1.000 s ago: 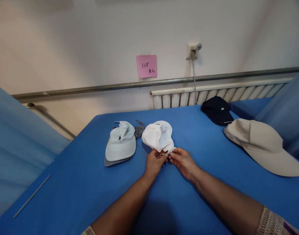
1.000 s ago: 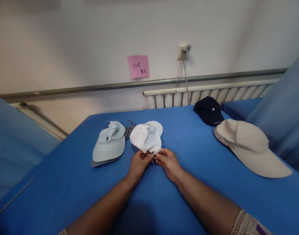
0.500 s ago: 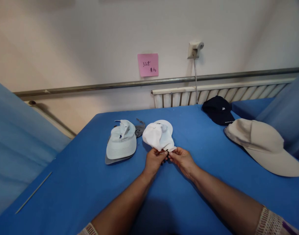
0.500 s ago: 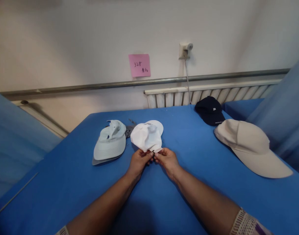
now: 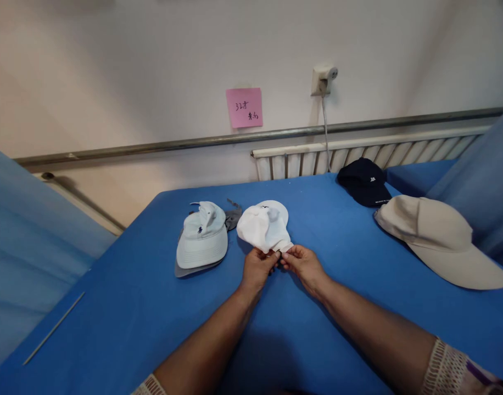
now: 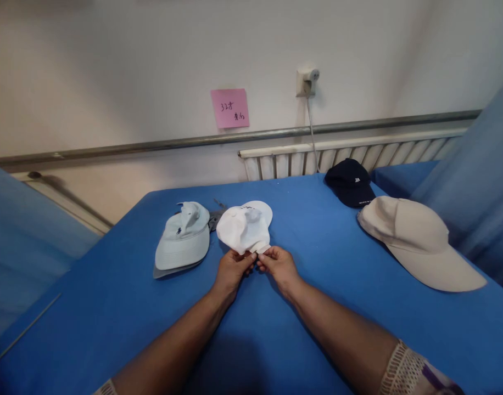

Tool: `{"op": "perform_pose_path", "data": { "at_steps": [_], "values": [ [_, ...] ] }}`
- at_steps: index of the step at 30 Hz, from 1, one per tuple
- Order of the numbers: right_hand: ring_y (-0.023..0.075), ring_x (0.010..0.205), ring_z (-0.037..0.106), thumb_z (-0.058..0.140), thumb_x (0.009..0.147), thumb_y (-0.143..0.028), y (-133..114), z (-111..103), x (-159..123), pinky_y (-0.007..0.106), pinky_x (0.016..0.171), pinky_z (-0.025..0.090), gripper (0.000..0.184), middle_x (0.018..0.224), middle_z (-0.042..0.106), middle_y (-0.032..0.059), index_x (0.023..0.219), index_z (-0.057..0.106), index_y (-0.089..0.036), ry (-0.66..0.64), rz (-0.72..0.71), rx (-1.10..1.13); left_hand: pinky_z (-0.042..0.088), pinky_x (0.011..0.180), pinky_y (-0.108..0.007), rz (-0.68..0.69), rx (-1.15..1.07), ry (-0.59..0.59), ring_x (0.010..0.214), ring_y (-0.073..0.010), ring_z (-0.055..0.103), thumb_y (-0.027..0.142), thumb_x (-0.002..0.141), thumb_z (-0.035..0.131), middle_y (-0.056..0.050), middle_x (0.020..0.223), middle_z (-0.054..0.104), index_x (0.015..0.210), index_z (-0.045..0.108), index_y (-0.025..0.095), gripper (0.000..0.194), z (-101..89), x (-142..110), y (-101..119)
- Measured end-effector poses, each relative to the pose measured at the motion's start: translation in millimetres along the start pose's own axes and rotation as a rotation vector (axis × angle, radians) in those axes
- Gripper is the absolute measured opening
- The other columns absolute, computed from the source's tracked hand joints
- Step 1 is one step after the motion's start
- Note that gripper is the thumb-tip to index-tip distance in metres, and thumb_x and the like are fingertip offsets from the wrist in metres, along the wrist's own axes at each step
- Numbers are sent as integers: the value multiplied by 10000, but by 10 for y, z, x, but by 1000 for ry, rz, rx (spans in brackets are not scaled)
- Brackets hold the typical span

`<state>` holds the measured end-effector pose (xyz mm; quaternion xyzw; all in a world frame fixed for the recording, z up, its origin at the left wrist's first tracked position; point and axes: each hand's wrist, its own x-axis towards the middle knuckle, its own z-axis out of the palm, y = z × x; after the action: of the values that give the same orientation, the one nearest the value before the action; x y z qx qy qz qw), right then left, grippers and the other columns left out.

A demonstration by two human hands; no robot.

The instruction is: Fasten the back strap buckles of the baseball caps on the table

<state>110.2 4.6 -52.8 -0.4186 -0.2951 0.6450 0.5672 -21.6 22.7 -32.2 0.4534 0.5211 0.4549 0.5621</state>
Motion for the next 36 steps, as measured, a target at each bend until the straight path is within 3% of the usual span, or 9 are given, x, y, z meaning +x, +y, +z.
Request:
{"op": "perform_pose_path", "data": {
  "at_steps": [20, 28, 36],
  "values": [
    [109, 589, 562, 867, 526, -403, -18, -9, 2, 253, 579, 453, 374, 643, 615, -9, 699, 640, -161, 69, 19, 80, 366, 408, -181, -20, -38, 77, 462, -86, 537, 377, 549, 823, 20, 603, 618, 820, 595, 134, 429, 18, -63, 36],
    [104, 584, 561, 857, 546, -418, -67, 2, -37, 231, 540, 427, 390, 666, 628, -15, 725, 608, -178, 40, -3, 73, 311, 385, -181, -36, 121, 3, 401, -72, 468, 401, 630, 764, 22, 507, 584, 807, 658, 123, 346, -18, -58, -9],
    [97, 573, 537, 863, 542, -424, -38, 9, -29, 232, 541, 413, 401, 675, 642, 1, 759, 660, -156, 4, -20, 39, 322, 419, -192, 16, 145, -18, 412, -75, 458, 420, 615, 773, 31, 471, 551, 711, 651, 123, 334, 10, -49, -24]
  ]
}}
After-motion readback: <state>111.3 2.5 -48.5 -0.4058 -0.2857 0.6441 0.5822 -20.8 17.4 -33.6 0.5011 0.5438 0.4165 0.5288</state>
